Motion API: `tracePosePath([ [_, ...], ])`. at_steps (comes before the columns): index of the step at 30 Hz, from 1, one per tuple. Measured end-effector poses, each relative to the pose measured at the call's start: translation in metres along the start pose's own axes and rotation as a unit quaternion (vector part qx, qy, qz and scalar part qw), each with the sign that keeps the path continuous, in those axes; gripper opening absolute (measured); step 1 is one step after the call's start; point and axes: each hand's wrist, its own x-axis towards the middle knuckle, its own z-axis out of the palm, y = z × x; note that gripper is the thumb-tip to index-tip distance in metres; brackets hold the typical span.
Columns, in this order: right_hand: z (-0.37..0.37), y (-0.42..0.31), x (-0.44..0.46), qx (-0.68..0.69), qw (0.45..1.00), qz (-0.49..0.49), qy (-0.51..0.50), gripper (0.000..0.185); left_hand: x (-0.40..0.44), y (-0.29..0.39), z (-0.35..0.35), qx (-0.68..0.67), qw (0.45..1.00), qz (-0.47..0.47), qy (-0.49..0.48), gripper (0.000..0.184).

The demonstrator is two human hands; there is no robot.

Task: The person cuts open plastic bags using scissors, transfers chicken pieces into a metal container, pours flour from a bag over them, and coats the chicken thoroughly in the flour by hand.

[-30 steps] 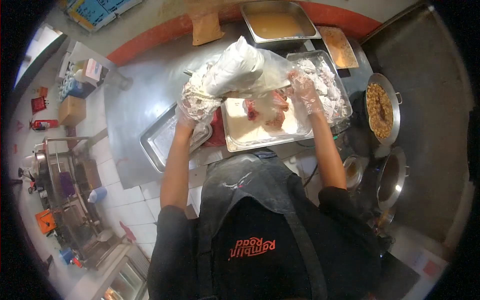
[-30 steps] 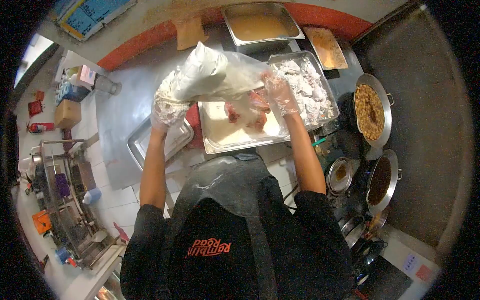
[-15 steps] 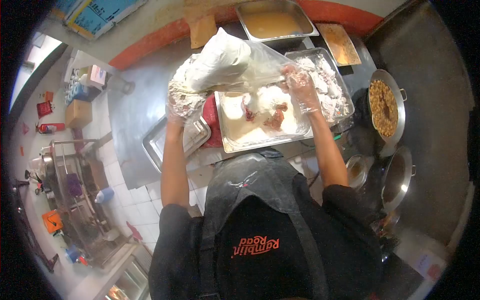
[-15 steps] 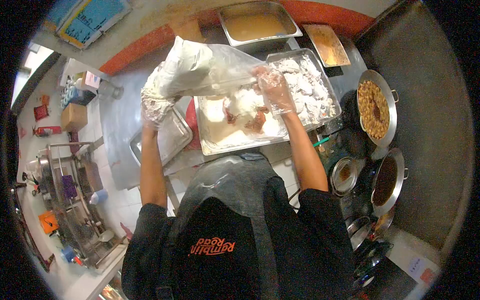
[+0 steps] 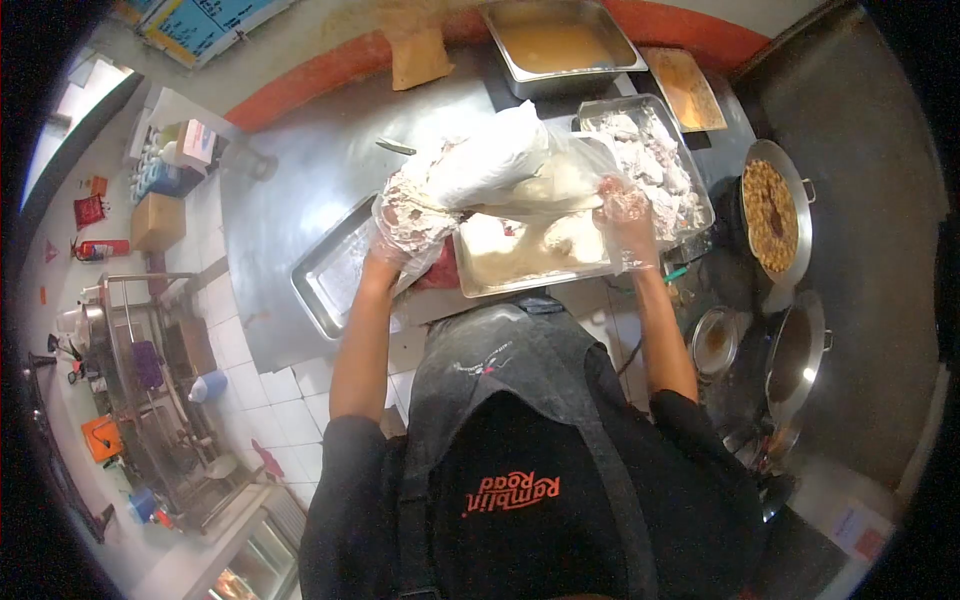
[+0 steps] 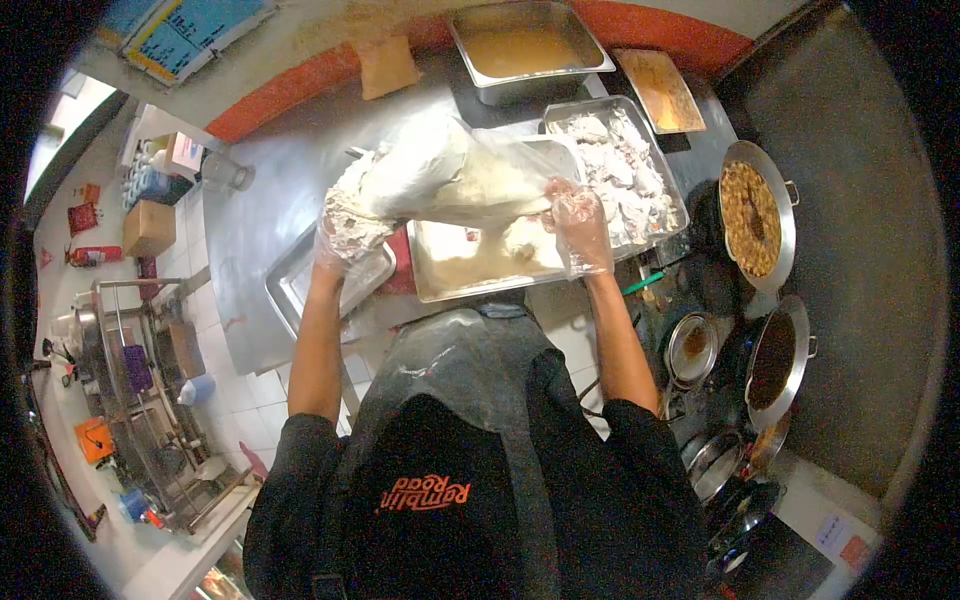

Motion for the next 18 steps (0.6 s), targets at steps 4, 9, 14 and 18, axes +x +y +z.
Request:
tracePosePath([
  [4, -0.002, 0.001, 0.01, 0.378, 0.859, 0.346, 0.026, 0.022, -0.024, -0.024, 0.036, -0.103, 0.991, -0.06, 0.056, 0.068],
  [9, -0.008, 0.022, 0.036, 0.41, 0.83, 0.377, -0.011, 0.025, -0.008, -0.017, 0.015, -0.059, 0.994, -0.026, 0.09, 0.06],
  [14, 0.005, -0.012, 0.075, 0.561, 0.73, 0.386, -0.054, 0.02, 0.002, -0.009, -0.032, -0.064, 0.99, -0.029, 0.125, 0.05],
  [18, 0.018, -0.006, 0.088, 0.538, 0.737, 0.407, -0.029, 0.023, 0.005, -0.021, -0.022, -0.064, 0.988, -0.044, 0.13, 0.047],
])
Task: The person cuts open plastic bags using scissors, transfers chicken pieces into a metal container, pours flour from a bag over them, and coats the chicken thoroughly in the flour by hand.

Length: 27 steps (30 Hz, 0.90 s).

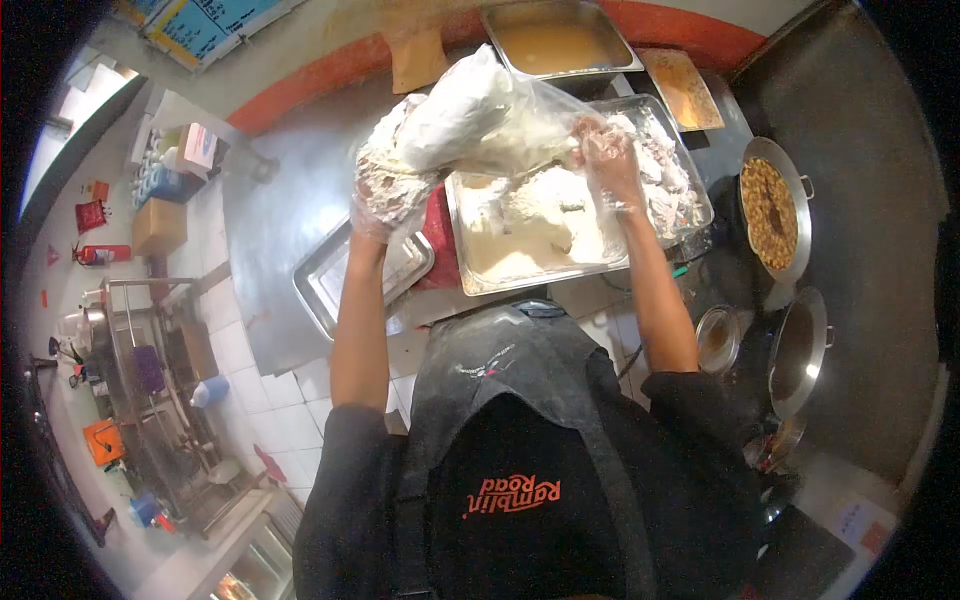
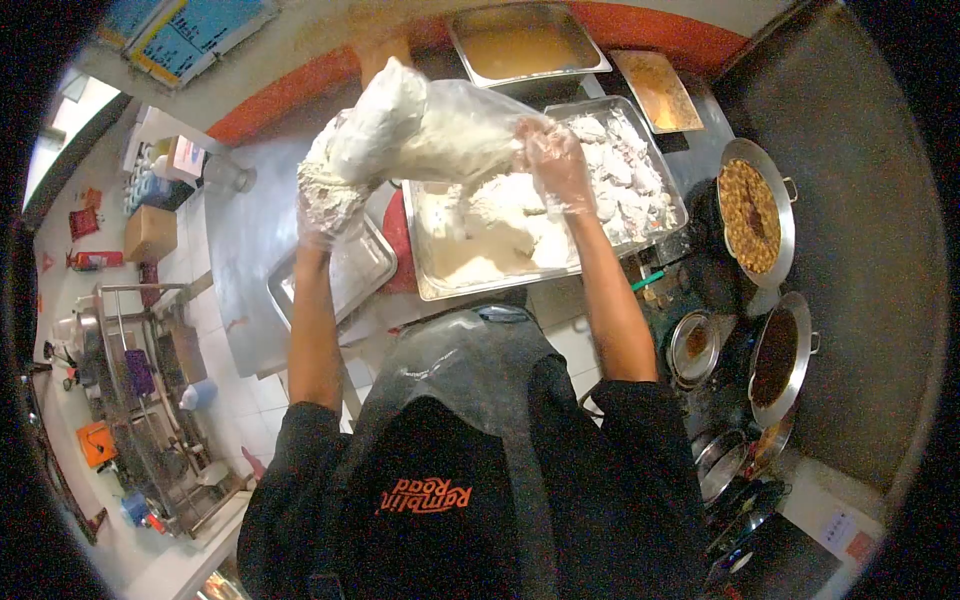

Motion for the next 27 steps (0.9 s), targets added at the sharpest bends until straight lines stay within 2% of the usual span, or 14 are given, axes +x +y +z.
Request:
tracePosePath([
  [4, -0.025, 0.004, 0.005, 0.023, 0.998, -0.037, 0.034, 0.022, -0.012, -0.028, 0.048, -0.072, 0.994, -0.075, -0.026, 0.045],
  [7, -0.052, 0.001, 0.024, -0.185, 0.968, -0.169, 0.008, 0.021, -0.03, -0.04, 0.073, -0.185, 0.964, -0.177, -0.069, 0.043],
  [8, -0.055, -0.009, 0.028, -0.424, 0.839, -0.34, 0.01, 0.023, -0.038, -0.04, 0.079, -0.248, 0.935, -0.238, -0.093, 0.042],
  [9, -0.054, -0.02, 0.035, -0.616, 0.625, -0.48, 0.014, 0.026, -0.046, -0.04, 0.084, -0.316, 0.891, -0.305, -0.115, 0.041],
  [11, -0.01, -0.093, 0.024, -0.402, 0.884, -0.223, -0.087, 0.023, -0.063, -0.034, 0.098, -0.47, 0.794, -0.376, -0.093, 0.04],
  [12, 0.009, -0.123, 0.026, -0.417, 0.892, -0.135, -0.111, 0.026, -0.063, -0.02, 0.098, -0.58, 0.743, -0.334, -0.015, 0.026],
  [13, 0.016, -0.129, 0.036, -0.486, 0.834, -0.234, -0.12, 0.02, -0.059, -0.019, 0.106, -0.576, 0.751, -0.325, -0.004, 0.026],
  [18, 0.059, -0.179, 0.054, -0.533, 0.799, -0.227, -0.16, 0.032, -0.063, -0.043, 0.159, -0.548, 0.788, -0.264, 0.093, 0.035],
  [19, 0.071, -0.192, 0.054, -0.561, 0.78, -0.233, -0.149, 0.036, -0.036, -0.024, 0.116, -0.18, 0.938, -0.27, -0.12, 0.041],
  [21, 0.091, -0.206, 0.078, -0.569, 0.762, -0.261, -0.166, 0.035, -0.016, -0.021, 0.091, 0.223, 0.899, -0.218, -0.307, 0.047],
  [23, 0.12, -0.216, 0.097, -0.545, 0.753, -0.33, -0.163, 0.031, -0.003, -0.048, 0.1, 0.16, 0.94, -0.296, -0.065, 0.067],
  [24, 0.137, -0.219, 0.108, -0.534, 0.744, -0.355, -0.187, 0.03, -0.001, -0.087, 0.124, 0.017, 0.944, -0.33, -0.008, 0.075],
  [26, 0.172, -0.22, 0.136, -0.523, 0.735, -0.365, -0.23, 0.031, 0.004, -0.164, 0.171, -0.278, 0.88, -0.36, 0.139, 0.091],
  [27, 0.191, -0.216, 0.154, -0.523, 0.737, -0.351, -0.247, 0.032, 0.013, -0.183, 0.179, -0.051, 0.944, -0.324, 0.036, 0.081],
])
